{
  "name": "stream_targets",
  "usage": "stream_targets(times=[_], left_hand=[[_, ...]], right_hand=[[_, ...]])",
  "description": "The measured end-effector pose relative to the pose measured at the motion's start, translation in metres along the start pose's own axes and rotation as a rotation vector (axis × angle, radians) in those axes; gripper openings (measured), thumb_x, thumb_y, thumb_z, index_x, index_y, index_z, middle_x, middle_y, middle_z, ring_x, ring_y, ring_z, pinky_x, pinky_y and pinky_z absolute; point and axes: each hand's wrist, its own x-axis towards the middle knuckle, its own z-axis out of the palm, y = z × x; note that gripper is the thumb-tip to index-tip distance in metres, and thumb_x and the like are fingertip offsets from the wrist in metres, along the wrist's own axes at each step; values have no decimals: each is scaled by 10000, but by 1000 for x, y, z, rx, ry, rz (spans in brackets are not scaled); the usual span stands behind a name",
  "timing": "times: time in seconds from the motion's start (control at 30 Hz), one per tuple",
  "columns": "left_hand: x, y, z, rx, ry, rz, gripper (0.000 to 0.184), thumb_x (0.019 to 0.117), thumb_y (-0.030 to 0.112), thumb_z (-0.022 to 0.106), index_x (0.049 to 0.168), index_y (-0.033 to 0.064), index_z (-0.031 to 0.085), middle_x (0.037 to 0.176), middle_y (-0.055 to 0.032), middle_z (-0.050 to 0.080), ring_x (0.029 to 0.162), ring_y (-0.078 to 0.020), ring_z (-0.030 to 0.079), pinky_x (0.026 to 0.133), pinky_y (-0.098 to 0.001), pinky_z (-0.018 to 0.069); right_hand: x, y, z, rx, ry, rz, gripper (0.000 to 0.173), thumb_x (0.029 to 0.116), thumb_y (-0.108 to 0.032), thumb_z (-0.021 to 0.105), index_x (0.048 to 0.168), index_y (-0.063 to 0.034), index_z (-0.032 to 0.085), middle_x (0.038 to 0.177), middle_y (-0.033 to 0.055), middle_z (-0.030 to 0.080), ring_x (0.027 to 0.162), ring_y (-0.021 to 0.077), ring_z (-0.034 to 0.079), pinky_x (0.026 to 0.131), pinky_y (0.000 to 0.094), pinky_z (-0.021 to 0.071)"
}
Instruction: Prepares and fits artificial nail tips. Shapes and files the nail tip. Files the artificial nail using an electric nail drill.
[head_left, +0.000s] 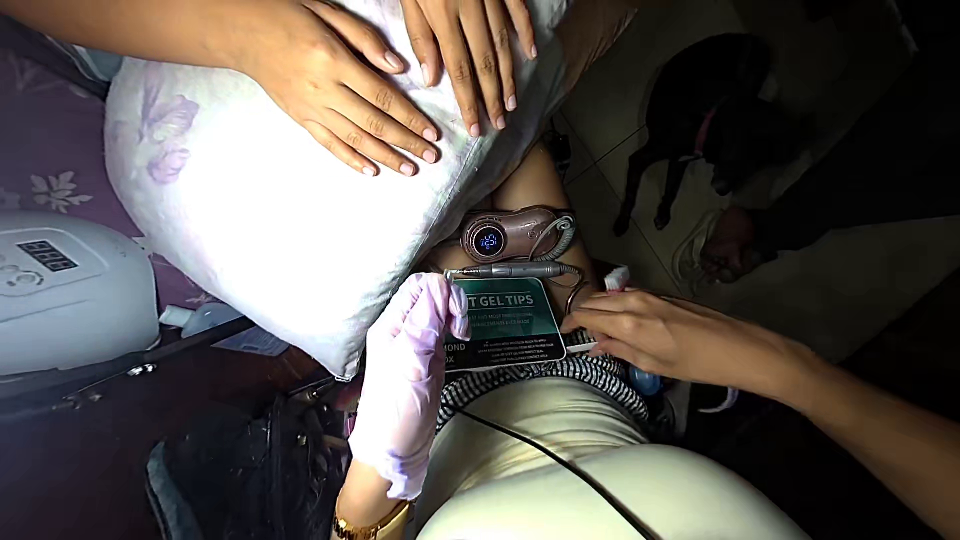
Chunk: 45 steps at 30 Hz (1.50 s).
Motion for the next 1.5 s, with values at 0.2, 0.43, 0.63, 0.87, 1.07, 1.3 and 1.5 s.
stream_targets(times=[0.2, 0.43, 0.63, 0.87, 1.07, 1.3, 1.5], left_hand=[[-2, 7, 7, 85, 54, -42, 330, 1060, 144, 381, 817, 175, 601, 754, 73, 548, 761, -29, 548, 761, -195, 469], [-3, 16, 18, -12, -5, -78, 320, 1048, 180, 416, 782, 207, 593, 710, 110, 513, 701, 12, 509, 699, -160, 437], [-6, 23, 24, -84, -76, -73, 295, 1051, 186, 437, 813, 209, 609, 716, 125, 509, 710, 41, 498, 688, -128, 422], [-11, 25, 30, -93, -170, -85, 251, 1050, 197, 467, 860, 192, 630, 775, 133, 549, 766, 69, 531, 712, -94, 435], [-11, 23, 33, -57, -201, -25, 264, 1037, 130, 411, 865, 181, 606, 778, 144, 526, 758, 83, 505, 704, -88, 418], [-12, 27, 35, 1, -210, -41, 257, 1048, 143, 418, 854, 187, 580, 764, 139, 481, 711, 78, 450, 632, -88, 366], [-14, 27, 35, 142, -227, 60, 255, 1058, 160, 414, 888, 143, 603, 830, 124, 522, 804, 77, 508, 729, -103, 434]], right_hand=[[-35, -1, -62, 151, -222, 6, 107, 949, -170, 620, 936, -152, 725, 830, -31, 580, 719, 75, 584, 616, 267, 492], [-22, -14, -104, 505, 326, -52, 355, 1042, -224, 578, 1395, -194, 572, 987, -67, 683, 743, -6, 649, 643, 127, 570], [24, -24, -86, -18, 754, -381, 83, 1011, -126, 649, 993, -45, 649, 1017, 42, 710, 1062, 128, 692, 1018, 338, 547], [40, -20, -103, -237, 823, -521, 104, 963, -9, 665, 984, -7, 766, 1040, 124, 759, 1120, 260, 690, 1115, 500, 438], [38, -24, -104, -273, 907, -490, 98, 955, 8, 677, 1010, -3, 758, 1059, 118, 753, 1127, 238, 682, 997, 383, 533], [33, -26, -104, -308, 982, -453, 62, 954, 11, 680, 983, 10, 734, 1032, 117, 742, 1090, 230, 689, 952, 367, 556], [25, -27, -109, -337, 909, -460, 103, 965, -2, 672, 1031, -6, 751, 1080, 107, 750, 1135, 224, 678, 993, 372, 535]])
